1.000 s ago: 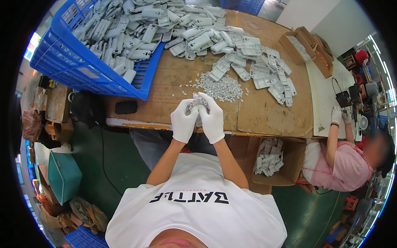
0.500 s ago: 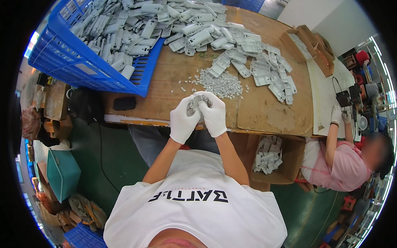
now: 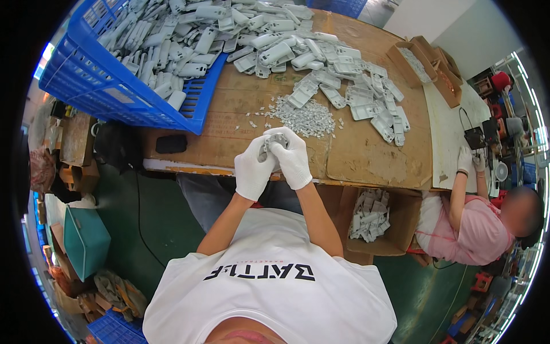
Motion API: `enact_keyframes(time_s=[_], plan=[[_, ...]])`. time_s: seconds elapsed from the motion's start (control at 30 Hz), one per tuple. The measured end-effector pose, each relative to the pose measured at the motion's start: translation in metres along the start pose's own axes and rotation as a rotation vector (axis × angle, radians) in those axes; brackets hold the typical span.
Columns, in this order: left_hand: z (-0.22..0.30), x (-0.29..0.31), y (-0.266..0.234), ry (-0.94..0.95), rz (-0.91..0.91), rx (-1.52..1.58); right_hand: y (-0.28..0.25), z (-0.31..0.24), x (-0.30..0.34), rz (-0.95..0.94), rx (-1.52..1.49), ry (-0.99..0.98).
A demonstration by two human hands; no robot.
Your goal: The person picks up a plastic housing and small white components by hand, fits the components into the housing, and places the unit back on the table. They then reach into a blue crate to retrieve another housing and repeat the assembly process.
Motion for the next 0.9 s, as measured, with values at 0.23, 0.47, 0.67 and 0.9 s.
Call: enact_keyframes(time_s=[0.23,0.47,0.67,0.9], plan=[[0.007,-0.001,-0.002,0.009,-0.012,0.025,-0.001,-0.014,0.001,-0.006,0.061,-0.034],[0.020,-0.003,0.003,0.055,-0.024,0.041,-0.011,-0.021,0.007,0.032,0.093,-0.071],[0.014,-0.002,0.018,0.024,-0.076,0.031,-0.025,-0.006,0.011,0.073,0.062,-0.066],[0.018,-0.006,0.031,0.068,-0.075,0.021,-0.038,-0.009,0.014,0.080,0.045,-0.091]])
Point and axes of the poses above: each hand's wrist, its own x-axis away from the middle knuckle, its own y-axis out of the palm, z = x × y, the point moved 9 cm from there along -x, towards the middle knuckle, and after that the axes turned 6 degrees about -z, right-handed, at the moved point
